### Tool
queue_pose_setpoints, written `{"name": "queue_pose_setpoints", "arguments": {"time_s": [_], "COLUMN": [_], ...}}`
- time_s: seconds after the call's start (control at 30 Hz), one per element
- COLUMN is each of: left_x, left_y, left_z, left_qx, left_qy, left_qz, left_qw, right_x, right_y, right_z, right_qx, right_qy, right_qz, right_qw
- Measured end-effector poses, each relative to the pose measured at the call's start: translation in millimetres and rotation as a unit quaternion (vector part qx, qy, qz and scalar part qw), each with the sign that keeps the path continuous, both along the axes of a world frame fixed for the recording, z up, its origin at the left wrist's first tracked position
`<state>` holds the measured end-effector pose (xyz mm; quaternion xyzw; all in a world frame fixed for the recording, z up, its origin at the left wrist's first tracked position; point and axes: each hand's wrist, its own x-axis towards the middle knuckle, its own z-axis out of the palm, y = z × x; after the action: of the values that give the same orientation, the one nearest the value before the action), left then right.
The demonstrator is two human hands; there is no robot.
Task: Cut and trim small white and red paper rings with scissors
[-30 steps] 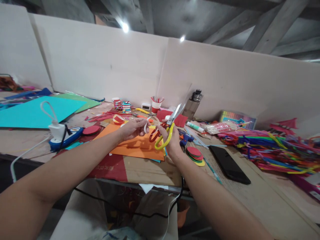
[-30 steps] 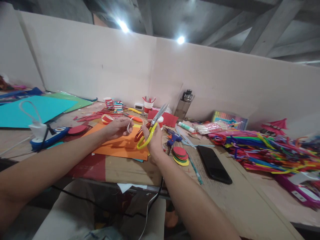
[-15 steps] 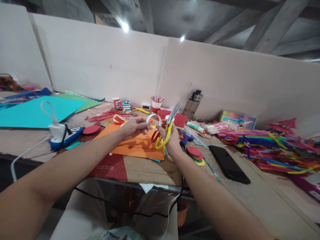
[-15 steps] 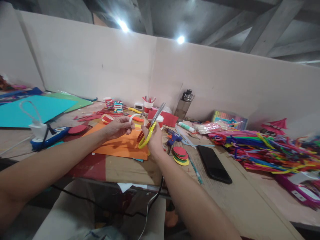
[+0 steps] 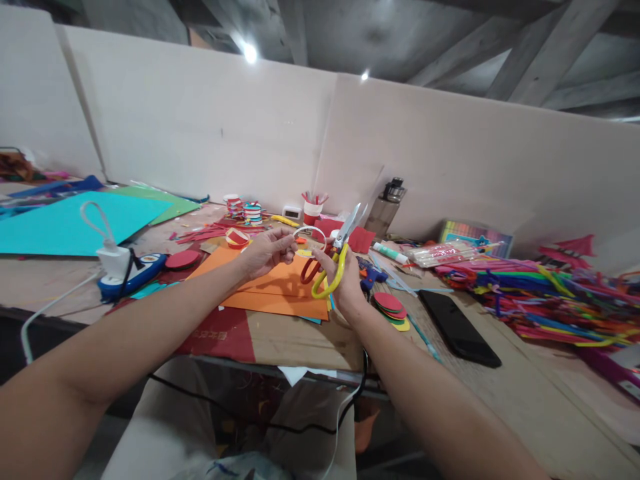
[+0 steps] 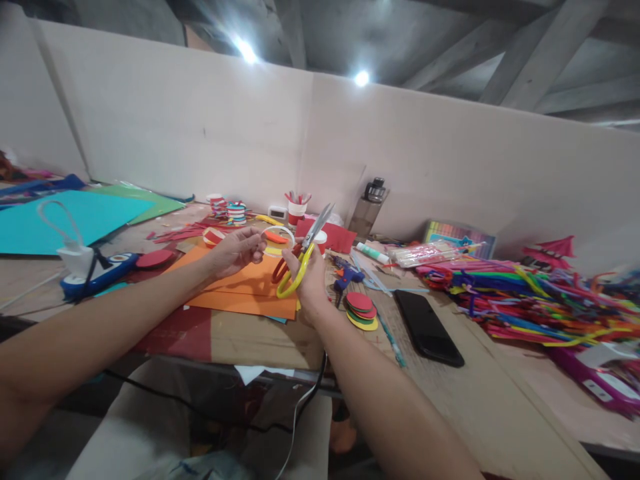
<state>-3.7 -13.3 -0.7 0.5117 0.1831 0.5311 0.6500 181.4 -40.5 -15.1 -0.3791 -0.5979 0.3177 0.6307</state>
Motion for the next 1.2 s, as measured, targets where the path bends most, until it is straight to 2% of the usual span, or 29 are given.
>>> {"name": "queue_pose_setpoints", "arguments": {"time_s": [0.4,0.7,0.93,1.2], "left_x": [-1,0,0,0], "left_y": [3,4,4,4], "left_z": [-3.0,-2.2,-3.3,-2.6], "left_qx": [-0.032,-0.024,-0.019,-0.015], "left_qy": [0.051,0.048,0.061,0.071], "left_qz": [0.072,0.076,0.071,0.073], "left_qw": [0.996,0.996,0.995,0.995], "right_x": [0,-3,-4,-5], "right_y": [-1,-7,-6,-8], "right_z": [0.1,6.7,6.9,9.7], "right_qx": [0.008,0.000,0.002,0.001], "right_qy": [-0.012,0.017,0.051,0.021], "right_qz": [-0.018,-0.040,0.029,0.018], "right_qw": [1.000,0.999,0.998,1.000]}}
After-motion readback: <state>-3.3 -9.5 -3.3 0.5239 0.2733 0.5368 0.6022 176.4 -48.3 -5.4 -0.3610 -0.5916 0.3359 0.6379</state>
